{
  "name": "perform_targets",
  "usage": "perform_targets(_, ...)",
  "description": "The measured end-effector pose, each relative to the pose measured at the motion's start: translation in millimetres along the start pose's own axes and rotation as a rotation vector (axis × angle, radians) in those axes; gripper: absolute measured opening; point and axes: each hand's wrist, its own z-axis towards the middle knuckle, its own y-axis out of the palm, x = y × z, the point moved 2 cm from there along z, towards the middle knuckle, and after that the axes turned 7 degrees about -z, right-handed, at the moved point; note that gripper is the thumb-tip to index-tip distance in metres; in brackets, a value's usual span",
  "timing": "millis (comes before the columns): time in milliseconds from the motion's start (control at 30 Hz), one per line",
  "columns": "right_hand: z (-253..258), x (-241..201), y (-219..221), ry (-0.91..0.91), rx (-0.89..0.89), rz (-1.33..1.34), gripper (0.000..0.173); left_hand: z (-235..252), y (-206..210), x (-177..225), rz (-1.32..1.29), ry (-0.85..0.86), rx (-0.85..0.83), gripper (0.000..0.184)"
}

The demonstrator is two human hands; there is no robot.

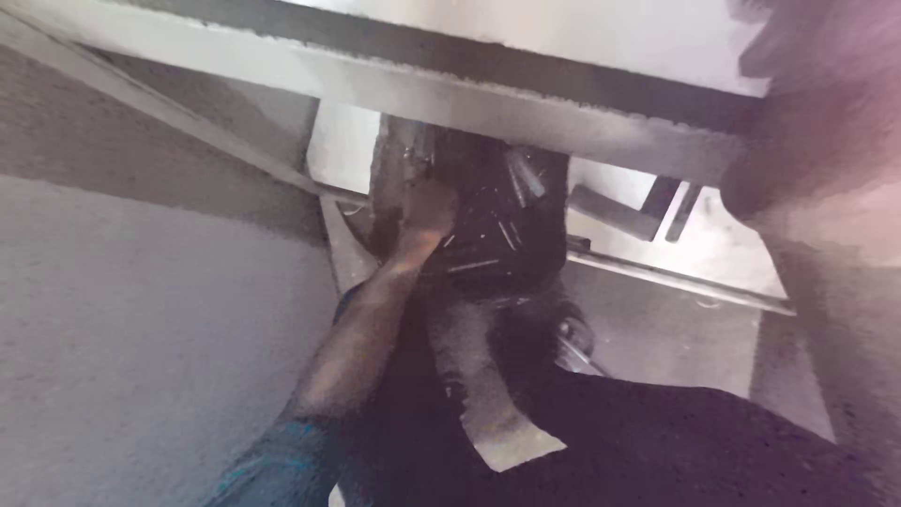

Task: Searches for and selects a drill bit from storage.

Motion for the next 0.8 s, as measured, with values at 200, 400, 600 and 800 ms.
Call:
perform_targets(200,5,-5,-1,0.026,0.013,0.055,0.034,4,-2,-11,-0.116,0.018,-0.034,0.057)
perform_targets(400,7,-7,0,0.049,0.078,0.201,0.028,15,-12,-11,-0.067,0.034,0.007,0.058)
perform_targets(600,9,-7,-1,-0.015,0.126,0.174,0.033,26,1,-2,0.002,0.094,-0.026,0.042)
perform_targets(800,13,-13,-6,-0.065,0.116,0.219,0.028,28,-1,1,-0.035,0.1,-0.007,0.047)
